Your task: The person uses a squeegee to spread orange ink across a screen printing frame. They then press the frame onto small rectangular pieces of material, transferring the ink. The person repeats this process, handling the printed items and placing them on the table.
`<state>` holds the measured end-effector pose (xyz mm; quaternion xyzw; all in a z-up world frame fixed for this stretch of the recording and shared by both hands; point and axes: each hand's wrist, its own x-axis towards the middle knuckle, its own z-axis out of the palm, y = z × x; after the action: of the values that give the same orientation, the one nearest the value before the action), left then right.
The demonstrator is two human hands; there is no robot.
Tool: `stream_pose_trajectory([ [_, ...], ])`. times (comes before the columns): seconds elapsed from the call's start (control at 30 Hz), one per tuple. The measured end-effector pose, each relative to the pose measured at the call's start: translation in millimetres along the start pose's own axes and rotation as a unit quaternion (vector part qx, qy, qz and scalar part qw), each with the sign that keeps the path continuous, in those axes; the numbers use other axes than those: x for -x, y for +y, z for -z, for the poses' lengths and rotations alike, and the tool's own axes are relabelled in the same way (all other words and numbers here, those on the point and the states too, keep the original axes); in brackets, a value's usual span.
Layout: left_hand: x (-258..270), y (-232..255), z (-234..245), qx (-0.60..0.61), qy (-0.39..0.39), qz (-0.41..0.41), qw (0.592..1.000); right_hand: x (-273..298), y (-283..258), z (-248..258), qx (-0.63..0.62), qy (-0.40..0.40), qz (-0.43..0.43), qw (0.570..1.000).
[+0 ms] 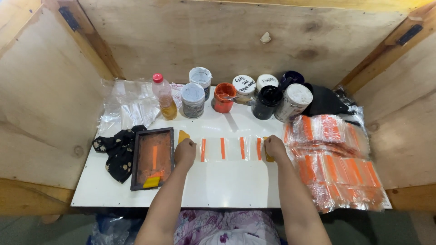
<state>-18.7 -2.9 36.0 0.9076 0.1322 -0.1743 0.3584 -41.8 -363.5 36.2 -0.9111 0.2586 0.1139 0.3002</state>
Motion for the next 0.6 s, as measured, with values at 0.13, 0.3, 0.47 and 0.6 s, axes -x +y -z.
stream_pose_trajectory([
  [0.13,-6,-9,0,0.045,-0.003,-0.008,0.999,-10,18,-16,-0.07,0.005,-0.006,0.998],
  [0.3,-13,-23,-15,0.19,0.006,0.038,0.981,-20,27,-23,-0.2,0.03,-0.029,0.979],
  [0.47,-11,-23,-23,0.212,0.013,0.058,0.976,7,8,-18,-0.156,0.037,-0.032,0.987],
  [0.6,15,-5,-22,0.293,0.002,0.046,0.955,48,-2,17,-0.117,0.06,0.003,0.991],
])
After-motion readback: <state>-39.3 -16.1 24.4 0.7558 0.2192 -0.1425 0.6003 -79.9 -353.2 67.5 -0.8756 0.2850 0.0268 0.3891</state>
